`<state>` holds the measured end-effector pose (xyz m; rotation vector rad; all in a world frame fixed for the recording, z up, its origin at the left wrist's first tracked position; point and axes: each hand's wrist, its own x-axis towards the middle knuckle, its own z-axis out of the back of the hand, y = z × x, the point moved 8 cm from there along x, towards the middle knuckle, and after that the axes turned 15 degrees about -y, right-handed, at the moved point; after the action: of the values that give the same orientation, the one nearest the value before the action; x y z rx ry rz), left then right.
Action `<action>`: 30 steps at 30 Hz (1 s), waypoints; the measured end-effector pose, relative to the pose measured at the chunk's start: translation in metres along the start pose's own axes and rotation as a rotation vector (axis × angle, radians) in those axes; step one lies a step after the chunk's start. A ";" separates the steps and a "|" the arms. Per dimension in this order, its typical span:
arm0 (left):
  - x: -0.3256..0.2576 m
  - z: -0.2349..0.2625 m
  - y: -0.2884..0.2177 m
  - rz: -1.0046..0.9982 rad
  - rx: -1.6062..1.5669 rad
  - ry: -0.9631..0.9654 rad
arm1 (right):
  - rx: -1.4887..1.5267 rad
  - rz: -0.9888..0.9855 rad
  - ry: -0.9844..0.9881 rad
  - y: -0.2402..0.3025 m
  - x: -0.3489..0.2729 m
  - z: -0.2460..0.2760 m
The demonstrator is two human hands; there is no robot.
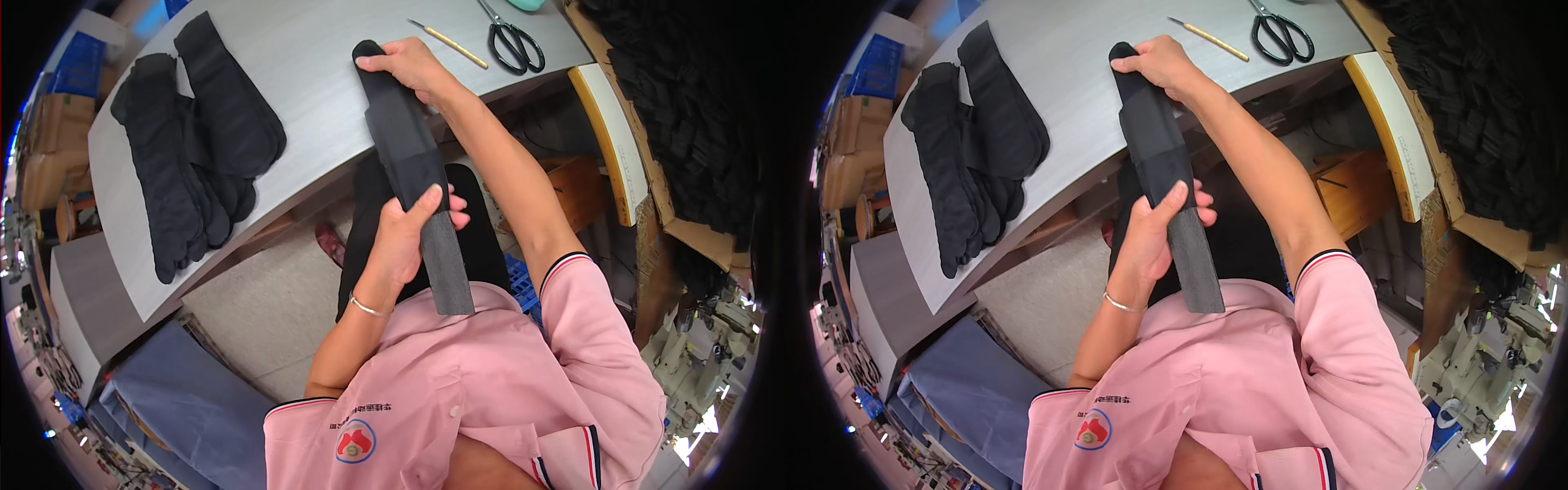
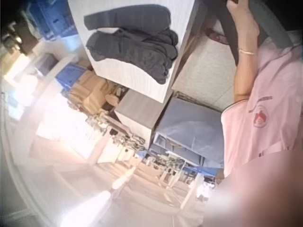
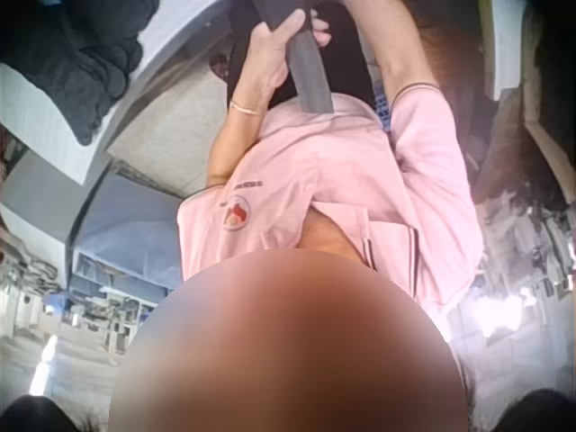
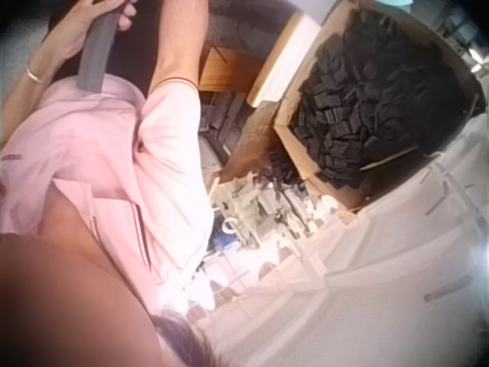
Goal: Inspecting and folding black fabric straps at a garment factory workbench.
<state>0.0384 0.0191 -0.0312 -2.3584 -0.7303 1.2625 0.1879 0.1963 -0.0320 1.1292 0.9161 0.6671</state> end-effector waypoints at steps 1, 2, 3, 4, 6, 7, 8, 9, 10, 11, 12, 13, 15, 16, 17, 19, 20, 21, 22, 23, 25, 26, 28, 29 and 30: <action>-0.007 0.001 0.006 0.036 0.007 -0.003 | 0.036 0.003 -0.044 -0.001 0.001 0.004; -0.011 0.001 0.011 0.072 0.014 -0.007 | 0.037 0.001 -0.044 -0.003 0.000 0.004; -0.011 0.003 0.013 0.093 -0.028 0.023 | 0.004 0.044 -0.072 -0.001 0.000 0.006; -0.010 0.005 0.015 0.094 -0.027 0.021 | -0.030 0.087 -0.098 0.000 0.001 0.007; -0.010 0.000 0.010 0.000 0.024 0.117 | 0.045 0.041 -0.082 -0.002 0.003 0.010; -0.010 -0.001 0.011 0.001 0.027 0.116 | 0.119 -0.004 -0.064 -0.002 0.003 0.009; -0.011 -0.004 0.013 0.078 -0.124 0.133 | 0.122 -0.004 -0.065 0.000 0.001 0.010; -0.012 -0.007 0.015 0.155 -0.274 0.151 | 0.105 -0.022 -0.043 0.001 0.000 0.010; -0.010 -0.006 0.014 0.158 -0.271 0.152 | 0.088 -0.041 -0.021 0.000 -0.002 0.010; -0.008 -0.007 0.012 0.187 -0.351 0.212 | 0.090 -0.041 -0.025 0.000 -0.003 0.011; -0.006 -0.009 0.010 0.216 -0.432 0.272 | 0.086 -0.042 -0.020 0.000 -0.004 0.010; -0.001 -0.009 0.011 0.203 -0.425 0.251 | 0.080 -0.042 -0.012 0.000 -0.004 0.010; 0.008 -0.008 0.015 0.204 -0.425 0.278 | 0.077 -0.026 -0.011 -0.001 -0.003 0.011; 0.012 -0.010 0.015 0.206 -0.424 0.303 | 0.076 -0.014 -0.010 -0.001 -0.003 0.011; 0.015 -0.009 0.015 0.207 -0.425 0.302 | 0.075 -0.016 -0.010 -0.001 -0.003 0.010; 0.022 -0.005 0.014 0.151 -0.279 0.248 | 0.038 0.018 -0.017 -0.002 -0.003 0.011; 0.023 -0.005 0.011 0.154 -0.281 0.247 | 0.036 0.015 -0.017 -0.004 -0.002 0.010; 0.025 -0.002 0.009 0.140 -0.215 0.219 | -0.006 0.062 -0.040 -0.003 -0.001 0.009; 0.026 -0.002 0.005 0.127 -0.147 0.195 | -0.048 0.110 -0.067 -0.004 0.004 0.011; 0.025 -0.004 0.003 0.139 -0.172 0.200 | -0.049 0.108 -0.070 -0.008 0.007 0.011; 0.022 -0.004 0.001 0.094 -0.107 0.181 | -0.123 0.215 -0.114 -0.006 0.010 0.011; 0.020 -0.002 -0.001 0.045 -0.042 0.160 | -0.122 0.213 -0.111 -0.008 0.010 0.009; 0.015 0.001 0.003 0.044 -0.083 0.179 | -0.234 0.320 -0.167 -0.003 0.008 0.009; 0.011 0.001 0.004 0.042 -0.124 0.202 | -0.232 0.320 -0.167 -0.004 0.008 0.007; 0.002 0.003 0.009 0.041 -0.122 0.201 | -0.243 0.325 -0.186 -0.004 0.008 0.006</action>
<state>0.0395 0.0135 -0.0390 -2.5642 -0.7153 1.0033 0.1971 0.1989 -0.0369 1.1084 0.4813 0.8952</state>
